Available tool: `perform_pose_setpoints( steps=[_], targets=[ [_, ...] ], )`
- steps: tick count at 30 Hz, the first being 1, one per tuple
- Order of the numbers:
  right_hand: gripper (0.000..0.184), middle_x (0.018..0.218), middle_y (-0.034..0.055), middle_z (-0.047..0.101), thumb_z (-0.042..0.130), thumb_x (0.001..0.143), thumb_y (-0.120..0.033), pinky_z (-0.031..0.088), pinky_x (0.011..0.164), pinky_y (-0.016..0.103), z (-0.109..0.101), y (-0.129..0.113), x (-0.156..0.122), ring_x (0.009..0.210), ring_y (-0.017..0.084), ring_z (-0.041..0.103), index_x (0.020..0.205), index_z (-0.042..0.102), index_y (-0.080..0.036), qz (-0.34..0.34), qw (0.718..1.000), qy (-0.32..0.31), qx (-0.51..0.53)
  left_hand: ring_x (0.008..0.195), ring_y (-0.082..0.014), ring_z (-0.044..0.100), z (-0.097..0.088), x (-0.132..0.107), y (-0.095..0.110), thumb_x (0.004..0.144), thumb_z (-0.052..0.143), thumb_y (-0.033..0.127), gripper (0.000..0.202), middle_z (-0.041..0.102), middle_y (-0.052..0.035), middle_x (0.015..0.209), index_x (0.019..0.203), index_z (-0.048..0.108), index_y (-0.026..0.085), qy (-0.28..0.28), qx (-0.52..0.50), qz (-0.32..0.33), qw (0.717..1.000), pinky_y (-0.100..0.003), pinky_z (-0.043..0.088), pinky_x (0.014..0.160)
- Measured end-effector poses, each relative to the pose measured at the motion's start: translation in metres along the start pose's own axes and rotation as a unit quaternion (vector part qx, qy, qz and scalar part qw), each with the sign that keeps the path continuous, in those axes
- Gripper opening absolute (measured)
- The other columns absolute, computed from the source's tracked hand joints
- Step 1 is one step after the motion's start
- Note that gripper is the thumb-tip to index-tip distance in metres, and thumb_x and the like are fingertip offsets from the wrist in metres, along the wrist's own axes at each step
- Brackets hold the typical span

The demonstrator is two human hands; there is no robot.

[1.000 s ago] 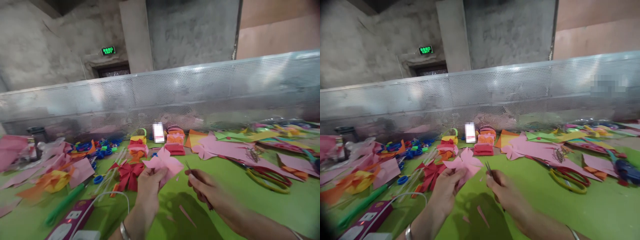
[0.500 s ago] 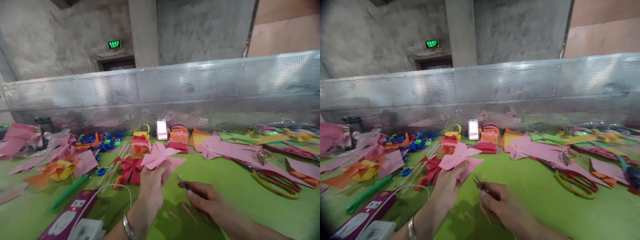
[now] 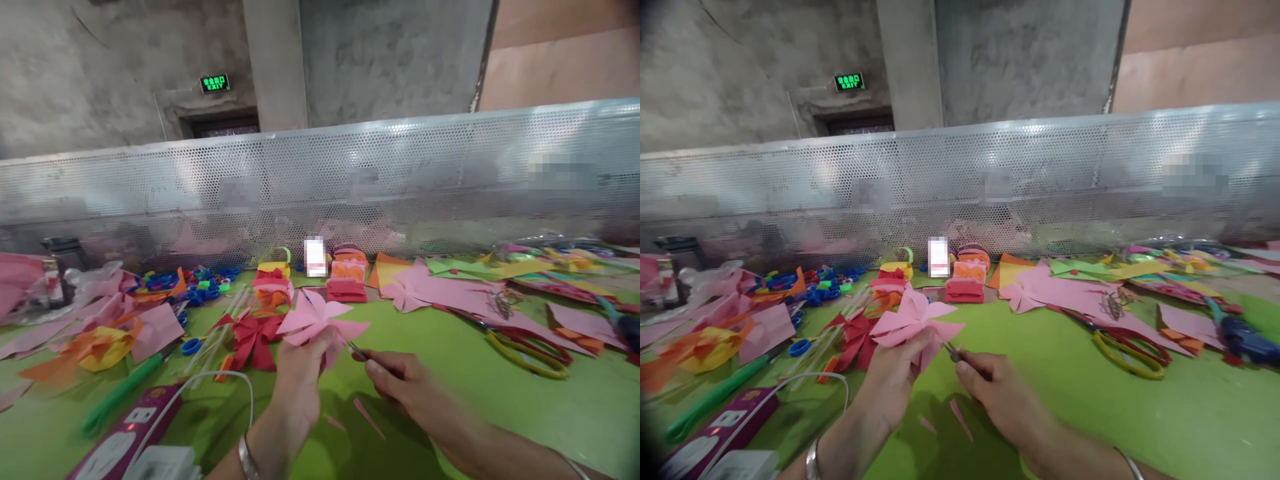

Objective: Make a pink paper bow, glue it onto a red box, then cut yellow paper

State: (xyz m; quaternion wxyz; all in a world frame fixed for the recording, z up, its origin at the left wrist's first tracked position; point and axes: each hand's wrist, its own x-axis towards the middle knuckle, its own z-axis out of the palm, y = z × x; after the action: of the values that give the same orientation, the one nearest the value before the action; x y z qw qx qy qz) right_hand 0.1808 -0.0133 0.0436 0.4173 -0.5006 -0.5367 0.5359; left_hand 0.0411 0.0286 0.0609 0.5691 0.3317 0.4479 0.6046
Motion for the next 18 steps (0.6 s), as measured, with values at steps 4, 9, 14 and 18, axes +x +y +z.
perform_pose_setpoints(
  steps=[4,9,14,18],
  targets=[
    [0.049,0.056,-0.0079,0.024,0.058,0.069,-0.063,0.014,0.047,0.023,-0.0004,0.0008,0.0010,0.051,0.007,0.021,0.077,0.063,-0.014,-0.006,1.000,-0.002,0.000,0.064,-0.0166,0.064,0.0013,-0.0001,0.0009,0.052,0.074,0.016,0.022,0.071,-0.0041,0.073,0.074,0.068,0.016,-0.003,-0.006,-0.014,1.000,-0.027,0.049,0.061],
    [0.049,0.054,-0.0087,0.023,0.058,0.069,-0.063,0.011,0.046,0.024,-0.0009,-0.0009,0.0005,0.049,0.007,0.019,0.075,0.061,-0.015,0.012,1.000,0.003,-0.008,0.063,-0.0160,0.064,0.0035,-0.0022,0.0040,0.049,0.076,0.013,0.027,0.072,-0.0049,0.073,0.076,0.068,0.014,0.005,0.002,-0.029,1.000,-0.027,0.049,0.060],
    [0.046,0.054,-0.0086,0.023,0.057,0.072,-0.060,0.011,0.046,0.025,0.0000,-0.0014,0.0002,0.049,0.007,0.019,0.078,0.061,-0.015,0.005,1.000,0.003,-0.005,0.066,-0.0183,0.064,0.0025,-0.0011,0.0004,0.049,0.076,0.015,0.024,0.071,-0.0047,0.071,0.071,0.067,0.015,-0.011,0.004,-0.031,0.999,-0.029,0.048,0.062],
    [0.048,0.053,-0.0089,0.023,0.055,0.073,-0.061,0.011,0.046,0.025,0.0002,-0.0009,0.0003,0.048,0.007,0.018,0.076,0.061,-0.014,-0.006,1.000,0.000,-0.008,0.063,-0.0172,0.064,0.0019,-0.0011,-0.0017,0.049,0.077,0.016,0.030,0.072,-0.0060,0.074,0.078,0.068,0.014,-0.026,-0.003,-0.034,0.999,-0.027,0.047,0.059]
  ],
)
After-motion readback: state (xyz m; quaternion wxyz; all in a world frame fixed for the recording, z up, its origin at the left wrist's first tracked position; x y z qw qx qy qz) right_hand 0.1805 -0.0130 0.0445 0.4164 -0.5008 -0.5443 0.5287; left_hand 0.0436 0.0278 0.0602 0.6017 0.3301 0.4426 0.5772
